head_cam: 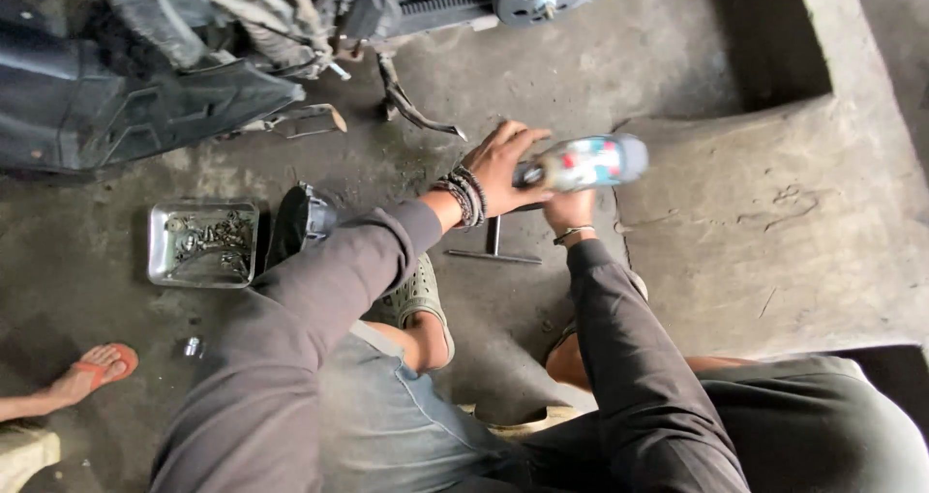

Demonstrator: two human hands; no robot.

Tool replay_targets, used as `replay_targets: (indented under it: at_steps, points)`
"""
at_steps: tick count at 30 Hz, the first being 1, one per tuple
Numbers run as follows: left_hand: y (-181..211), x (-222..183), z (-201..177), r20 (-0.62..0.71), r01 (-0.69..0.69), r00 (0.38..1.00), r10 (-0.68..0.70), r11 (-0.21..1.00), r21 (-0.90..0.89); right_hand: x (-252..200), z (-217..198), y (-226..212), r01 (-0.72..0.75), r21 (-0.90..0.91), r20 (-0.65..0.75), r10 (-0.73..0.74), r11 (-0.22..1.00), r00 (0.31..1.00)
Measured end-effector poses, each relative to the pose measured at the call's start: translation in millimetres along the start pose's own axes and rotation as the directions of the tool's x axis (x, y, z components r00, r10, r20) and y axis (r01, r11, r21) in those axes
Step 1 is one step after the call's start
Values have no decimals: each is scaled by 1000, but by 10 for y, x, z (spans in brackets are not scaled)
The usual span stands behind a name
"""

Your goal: Using an electric impact wrench to disassemble or assemble parts of a scooter's CVT transmission system while sitting on the floor.

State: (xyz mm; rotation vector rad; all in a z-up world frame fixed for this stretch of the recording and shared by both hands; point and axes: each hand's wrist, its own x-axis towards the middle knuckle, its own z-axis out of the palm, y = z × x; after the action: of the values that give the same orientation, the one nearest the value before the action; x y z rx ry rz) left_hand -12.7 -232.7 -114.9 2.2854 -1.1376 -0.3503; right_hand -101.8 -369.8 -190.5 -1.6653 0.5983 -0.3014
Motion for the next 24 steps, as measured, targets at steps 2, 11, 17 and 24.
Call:
replay_targets:
  at_steps: [2,11,17,24]
  points:
    - [-53,-19,119,80,74,994,-74,997,-1,53,-123,326,-70,-21,-157,65,997,985]
    - [-421,-162,111,481,115,811,-334,897,428,276,-382,1460,-140,-782,-413,-336,607,847]
    - [-348,-341,-79,579,1,730,-362,849,528,41,-235,1434,-181,-779,-329,-146,600,933]
    - [-401,-490,-161,653,47,639,-407,868,495,-54,-162,1772,-140,-642,-352,-127,754,928]
